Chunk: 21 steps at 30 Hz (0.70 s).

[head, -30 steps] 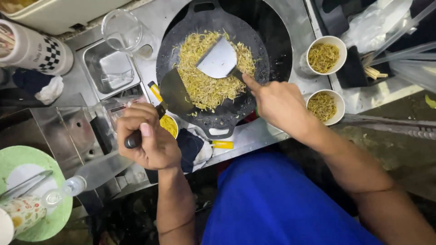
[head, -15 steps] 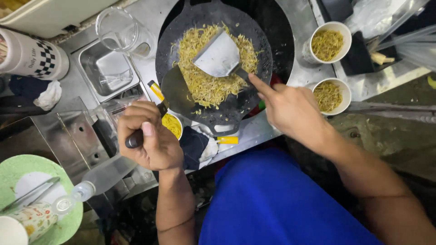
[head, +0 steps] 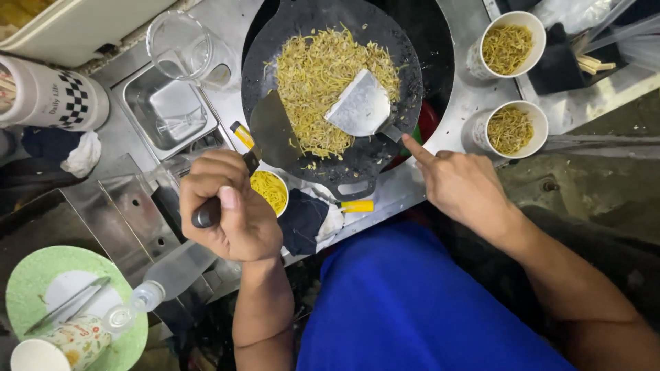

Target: Stir-frying noodles in a wok using two spatulas, including tossing the noodles and adding liquid ingredients.

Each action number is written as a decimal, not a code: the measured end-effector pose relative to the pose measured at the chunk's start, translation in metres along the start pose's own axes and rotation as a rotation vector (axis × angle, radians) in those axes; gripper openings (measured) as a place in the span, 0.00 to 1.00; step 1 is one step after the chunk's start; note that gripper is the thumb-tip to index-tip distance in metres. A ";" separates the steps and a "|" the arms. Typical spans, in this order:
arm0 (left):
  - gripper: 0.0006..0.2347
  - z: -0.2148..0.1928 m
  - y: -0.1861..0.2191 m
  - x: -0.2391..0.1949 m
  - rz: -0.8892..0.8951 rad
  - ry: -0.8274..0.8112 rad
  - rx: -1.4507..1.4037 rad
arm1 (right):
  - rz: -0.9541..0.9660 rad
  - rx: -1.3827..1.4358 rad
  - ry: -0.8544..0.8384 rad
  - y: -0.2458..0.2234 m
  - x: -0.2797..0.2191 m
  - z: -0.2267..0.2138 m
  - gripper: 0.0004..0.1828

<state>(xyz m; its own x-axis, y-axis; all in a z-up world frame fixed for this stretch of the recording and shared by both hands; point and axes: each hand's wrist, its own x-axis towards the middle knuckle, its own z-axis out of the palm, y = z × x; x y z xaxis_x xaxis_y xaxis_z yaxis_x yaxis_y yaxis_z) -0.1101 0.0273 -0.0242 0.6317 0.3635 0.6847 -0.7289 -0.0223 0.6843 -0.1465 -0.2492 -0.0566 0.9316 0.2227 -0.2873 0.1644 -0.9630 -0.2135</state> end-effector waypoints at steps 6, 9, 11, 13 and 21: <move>0.11 -0.003 -0.001 -0.003 0.000 -0.012 -0.002 | -0.038 -0.017 0.079 -0.027 -0.014 -0.017 0.26; 0.11 -0.003 -0.002 0.000 0.006 -0.013 -0.010 | -0.103 -0.069 0.084 -0.034 -0.015 -0.004 0.27; 0.11 -0.005 -0.002 0.000 -0.004 -0.021 -0.007 | -0.106 -0.091 0.039 -0.033 -0.014 0.009 0.28; 0.11 -0.004 -0.002 0.001 -0.004 -0.022 0.001 | -0.107 -0.073 0.010 -0.031 -0.010 0.010 0.29; 0.12 -0.007 -0.001 0.001 0.030 -0.009 0.019 | -0.130 -0.073 -0.037 -0.025 -0.005 0.009 0.32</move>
<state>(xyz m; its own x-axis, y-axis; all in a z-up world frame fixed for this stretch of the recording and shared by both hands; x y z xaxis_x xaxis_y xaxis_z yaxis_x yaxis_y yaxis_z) -0.1109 0.0346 -0.0257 0.6117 0.3537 0.7076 -0.7427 -0.0510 0.6676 -0.1577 -0.2249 -0.0582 0.8883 0.3508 -0.2965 0.3077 -0.9337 -0.1829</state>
